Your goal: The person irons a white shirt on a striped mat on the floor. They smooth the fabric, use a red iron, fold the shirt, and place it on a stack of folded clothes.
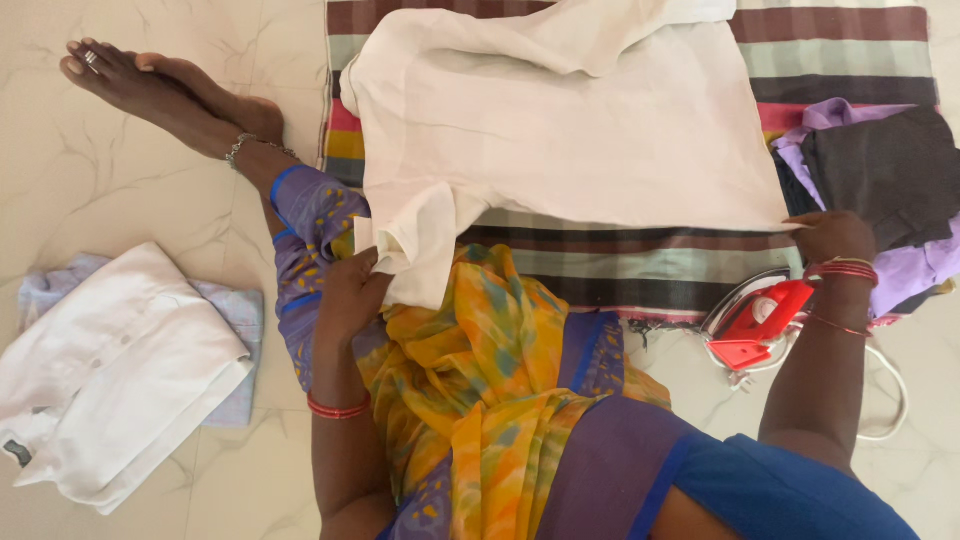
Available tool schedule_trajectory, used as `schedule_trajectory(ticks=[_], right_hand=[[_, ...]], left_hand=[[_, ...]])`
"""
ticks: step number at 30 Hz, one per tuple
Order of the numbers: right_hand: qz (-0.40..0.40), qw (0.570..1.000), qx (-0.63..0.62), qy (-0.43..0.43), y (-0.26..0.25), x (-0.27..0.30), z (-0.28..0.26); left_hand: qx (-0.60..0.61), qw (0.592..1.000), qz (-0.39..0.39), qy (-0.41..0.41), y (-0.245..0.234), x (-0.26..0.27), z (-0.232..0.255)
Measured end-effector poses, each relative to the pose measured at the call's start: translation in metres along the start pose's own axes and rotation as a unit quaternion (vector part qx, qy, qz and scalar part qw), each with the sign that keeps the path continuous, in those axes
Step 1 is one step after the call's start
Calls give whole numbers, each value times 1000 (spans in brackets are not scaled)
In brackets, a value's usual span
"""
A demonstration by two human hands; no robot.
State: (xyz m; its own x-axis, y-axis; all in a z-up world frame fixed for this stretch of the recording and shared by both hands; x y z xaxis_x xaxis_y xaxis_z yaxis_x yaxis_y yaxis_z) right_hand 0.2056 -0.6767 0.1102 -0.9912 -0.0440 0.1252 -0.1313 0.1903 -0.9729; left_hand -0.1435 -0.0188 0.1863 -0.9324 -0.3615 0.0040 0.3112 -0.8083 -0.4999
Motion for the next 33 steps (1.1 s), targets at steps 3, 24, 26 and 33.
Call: schedule_trajectory(ticks=[3,24,26,33], right_hand=[[-141,985,22,95,13,-11,3],[173,839,-505,108,89,-159,-116],[297,893,-332,-56,101,-147,-125],[268,932,-97,223,146,-66,-119]], left_hand=[[56,996,-28,-58,-4,4,12],[-41,964,219,146,121,-246,-104],[-37,966,221,129,130,-238,-127],[-9,950,293,-109,123,-245,-278]])
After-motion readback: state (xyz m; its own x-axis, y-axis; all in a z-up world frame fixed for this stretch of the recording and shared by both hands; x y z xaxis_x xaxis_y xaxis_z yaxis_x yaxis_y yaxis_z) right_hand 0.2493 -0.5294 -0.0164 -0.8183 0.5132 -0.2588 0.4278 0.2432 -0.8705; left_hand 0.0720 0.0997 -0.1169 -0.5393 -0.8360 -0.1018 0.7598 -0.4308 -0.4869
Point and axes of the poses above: each hand's wrist, its own x-axis away from the middle knuckle, its own y-axis out of the palm, z = x × y, the point moved 2 cm from there along -x, towards the middle knuckle, and after that the axes turned 3 degrees about x, right-handed, at the moved point
